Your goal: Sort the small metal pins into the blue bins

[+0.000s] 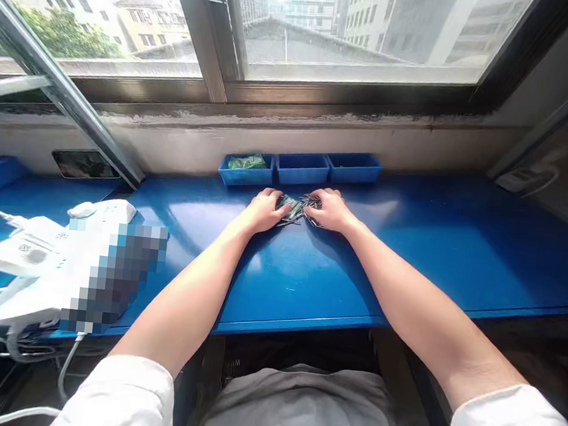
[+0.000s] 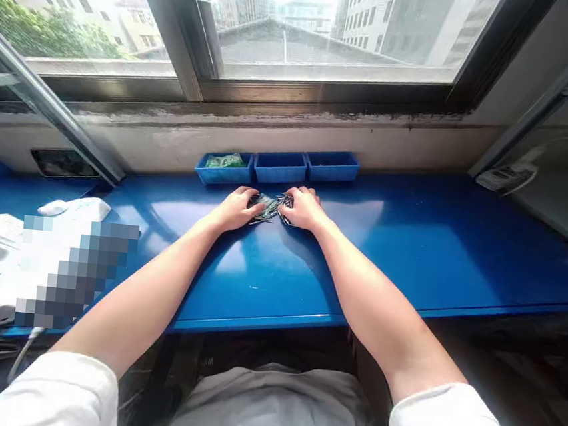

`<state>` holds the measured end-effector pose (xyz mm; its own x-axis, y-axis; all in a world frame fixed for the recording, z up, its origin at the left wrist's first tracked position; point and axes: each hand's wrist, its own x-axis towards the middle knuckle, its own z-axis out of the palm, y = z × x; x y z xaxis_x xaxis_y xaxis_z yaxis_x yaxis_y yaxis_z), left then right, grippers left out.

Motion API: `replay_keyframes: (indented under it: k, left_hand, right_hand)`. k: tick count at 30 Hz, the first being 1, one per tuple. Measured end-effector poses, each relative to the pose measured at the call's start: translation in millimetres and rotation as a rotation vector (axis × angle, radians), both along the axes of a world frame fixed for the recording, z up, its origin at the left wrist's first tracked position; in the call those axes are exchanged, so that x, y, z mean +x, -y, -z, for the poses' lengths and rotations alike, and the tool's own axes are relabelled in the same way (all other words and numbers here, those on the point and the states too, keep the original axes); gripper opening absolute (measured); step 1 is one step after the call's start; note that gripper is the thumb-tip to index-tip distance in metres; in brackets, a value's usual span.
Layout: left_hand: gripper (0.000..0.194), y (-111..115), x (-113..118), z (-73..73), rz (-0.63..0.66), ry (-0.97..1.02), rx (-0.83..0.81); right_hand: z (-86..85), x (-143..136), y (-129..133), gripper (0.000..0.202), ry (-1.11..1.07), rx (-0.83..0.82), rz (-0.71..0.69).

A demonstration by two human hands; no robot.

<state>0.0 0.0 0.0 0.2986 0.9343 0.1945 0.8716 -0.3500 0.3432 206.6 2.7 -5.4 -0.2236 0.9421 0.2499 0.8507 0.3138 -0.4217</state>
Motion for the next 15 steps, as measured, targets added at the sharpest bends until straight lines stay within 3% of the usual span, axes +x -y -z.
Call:
replay_keyframes:
  k: [15]
  left_hand:
    - [0.053, 0.7, 2.4, 2.1, 0.001, 0.046, -0.005]
  right_hand:
    - [-1.2, 3.0, -2.1, 0.046, -0.04, -0.003, -0.051]
